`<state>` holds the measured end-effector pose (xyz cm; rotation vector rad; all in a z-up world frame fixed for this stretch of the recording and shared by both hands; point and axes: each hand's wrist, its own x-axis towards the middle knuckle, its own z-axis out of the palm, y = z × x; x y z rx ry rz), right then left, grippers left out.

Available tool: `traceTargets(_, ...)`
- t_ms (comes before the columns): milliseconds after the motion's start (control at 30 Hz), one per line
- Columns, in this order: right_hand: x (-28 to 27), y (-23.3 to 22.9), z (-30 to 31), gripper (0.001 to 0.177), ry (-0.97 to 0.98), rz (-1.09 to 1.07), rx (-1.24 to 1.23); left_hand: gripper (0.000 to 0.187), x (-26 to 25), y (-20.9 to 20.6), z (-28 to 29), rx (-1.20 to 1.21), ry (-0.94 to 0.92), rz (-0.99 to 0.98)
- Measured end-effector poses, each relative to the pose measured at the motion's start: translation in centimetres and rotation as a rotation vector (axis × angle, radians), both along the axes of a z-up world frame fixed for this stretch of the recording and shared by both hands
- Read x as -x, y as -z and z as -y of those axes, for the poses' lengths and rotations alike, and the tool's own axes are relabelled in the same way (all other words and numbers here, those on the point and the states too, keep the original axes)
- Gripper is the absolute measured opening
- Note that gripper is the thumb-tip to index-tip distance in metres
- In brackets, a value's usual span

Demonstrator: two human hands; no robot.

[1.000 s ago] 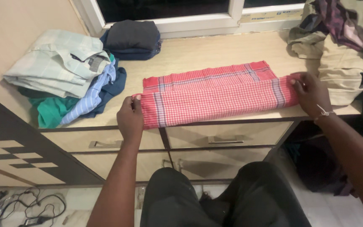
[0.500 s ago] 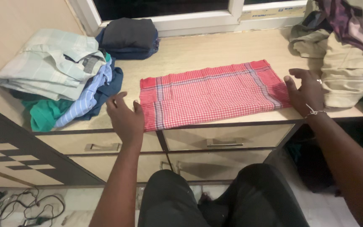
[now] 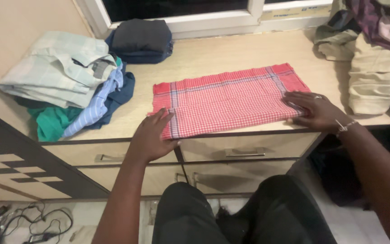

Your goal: The person folds a red and white checkered cloth on a low dresser, then picks up a dark gray t-shirt from a pile, lays it flat, and folds it neatly. The folded items are placed on the dresser surface.

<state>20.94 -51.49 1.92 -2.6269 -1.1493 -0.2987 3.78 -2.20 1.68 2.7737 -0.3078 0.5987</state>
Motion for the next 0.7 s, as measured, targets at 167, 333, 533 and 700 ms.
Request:
traceTargets(167,1.6,-0.5,1.0,0.084,0.075,-0.343,-0.307,0.072,1.1,0.9,-2.3,0.224,-0.017,0.026)
traceTargets(333,2.6,-0.4,2.0,0.073,0.209,-0.301,-0.271,0.039,1.9,2.2,-4.0,0.474,-0.019,-0.027)
traceTargets(533,3.1,-0.4,3.9,0.042,0.324,-0.289,-0.298,0.031,1.7,3.2,-4.7,0.804,-0.103,0.002)
traceTargets(700,4.0,1.6,5.5,0.032,0.163,-0.183,-0.556,0.030,0.6,4.2,-5.4,0.894,-0.052,0.131)
